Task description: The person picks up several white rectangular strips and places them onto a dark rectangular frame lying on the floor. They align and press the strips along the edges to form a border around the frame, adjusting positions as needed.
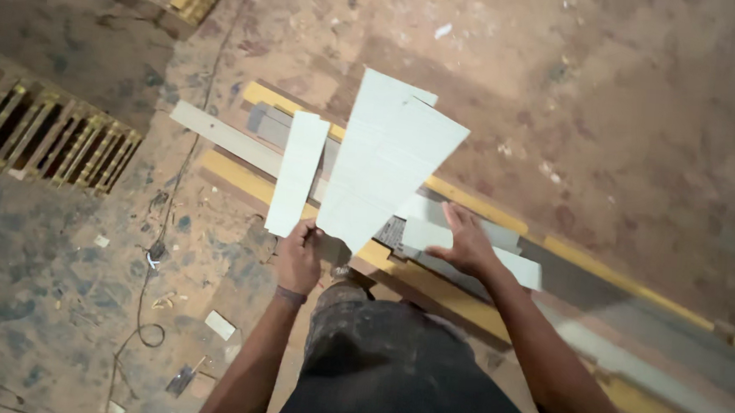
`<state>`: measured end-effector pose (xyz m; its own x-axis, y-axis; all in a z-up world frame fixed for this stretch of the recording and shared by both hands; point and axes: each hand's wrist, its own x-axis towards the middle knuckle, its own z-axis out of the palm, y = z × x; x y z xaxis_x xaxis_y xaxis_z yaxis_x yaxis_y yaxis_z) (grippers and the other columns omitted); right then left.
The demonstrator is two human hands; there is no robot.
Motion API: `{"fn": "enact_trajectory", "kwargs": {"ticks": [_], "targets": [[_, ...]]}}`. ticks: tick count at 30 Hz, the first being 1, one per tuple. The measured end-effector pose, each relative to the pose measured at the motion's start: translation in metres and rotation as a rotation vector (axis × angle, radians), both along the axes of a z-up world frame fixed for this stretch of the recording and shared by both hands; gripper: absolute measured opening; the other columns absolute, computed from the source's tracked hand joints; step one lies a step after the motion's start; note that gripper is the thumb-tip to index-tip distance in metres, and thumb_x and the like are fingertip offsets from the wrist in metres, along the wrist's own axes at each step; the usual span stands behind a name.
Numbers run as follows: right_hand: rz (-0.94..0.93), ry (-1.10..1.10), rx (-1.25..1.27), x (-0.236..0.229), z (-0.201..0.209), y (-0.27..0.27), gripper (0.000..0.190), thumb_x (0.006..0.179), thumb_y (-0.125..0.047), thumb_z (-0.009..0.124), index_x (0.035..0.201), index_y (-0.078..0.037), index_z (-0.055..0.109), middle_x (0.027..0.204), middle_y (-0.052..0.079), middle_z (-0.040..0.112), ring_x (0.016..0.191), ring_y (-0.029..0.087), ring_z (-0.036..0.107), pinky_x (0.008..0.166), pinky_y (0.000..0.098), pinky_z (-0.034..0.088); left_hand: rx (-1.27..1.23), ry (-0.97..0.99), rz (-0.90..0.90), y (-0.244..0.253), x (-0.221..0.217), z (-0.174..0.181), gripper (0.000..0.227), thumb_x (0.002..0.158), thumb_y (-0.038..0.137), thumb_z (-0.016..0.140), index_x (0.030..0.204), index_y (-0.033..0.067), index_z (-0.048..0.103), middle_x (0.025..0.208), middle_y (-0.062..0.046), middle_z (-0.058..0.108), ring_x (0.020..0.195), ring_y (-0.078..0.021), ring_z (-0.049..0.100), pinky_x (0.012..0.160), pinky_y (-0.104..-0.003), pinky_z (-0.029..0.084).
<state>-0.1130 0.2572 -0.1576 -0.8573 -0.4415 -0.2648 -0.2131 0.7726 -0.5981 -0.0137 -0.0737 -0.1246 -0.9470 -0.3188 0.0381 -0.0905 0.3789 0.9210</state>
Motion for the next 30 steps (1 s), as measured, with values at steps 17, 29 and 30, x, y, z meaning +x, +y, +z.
{"fn": "enact_trajectory", "kwargs": {"ticks": [17,29,30], "targets": [[-0.492,0.036,-1.244,-0.003,0.139,-0.031,0.023,0.102,-0.011,0.066,0.12,0.003,0.068,0.102,-0.001,0.068,0.092,0.007,0.06,0.083,0.0218,0.048,0.217,0.136,0.074,0.02,-0.016,0.018,0.03,0.1,0.029,0.067,0.106,-0.0004,0.071,0.093,-0.004,0.073,0.088,-0.0124,0.066,0.079,-0.028,0.053],[-0.406,0.146,-1.283,0.003,0.149,-0.018,0.019,0.103,-0.009,0.066,0.116,0.003,0.068,0.103,0.0,0.071,0.091,0.006,0.06,0.083,0.022,0.049,0.307,0.23,0.022,0.022,-0.027,0.025,0.033,0.099,0.033,0.069,0.107,0.0009,0.072,0.09,-0.004,0.072,0.086,-0.012,0.064,0.078,-0.028,0.052],[-0.409,0.163,-1.249,0.003,0.152,-0.019,0.018,0.103,-0.009,0.066,0.115,0.004,0.069,0.102,0.0,0.07,0.091,0.005,0.059,0.082,0.0219,0.049,0.284,0.243,0.027,0.021,-0.028,0.026,0.034,0.099,0.034,0.069,0.107,0.0009,0.073,0.089,-0.005,0.071,0.085,-0.0123,0.064,0.077,-0.028,0.052]]}}
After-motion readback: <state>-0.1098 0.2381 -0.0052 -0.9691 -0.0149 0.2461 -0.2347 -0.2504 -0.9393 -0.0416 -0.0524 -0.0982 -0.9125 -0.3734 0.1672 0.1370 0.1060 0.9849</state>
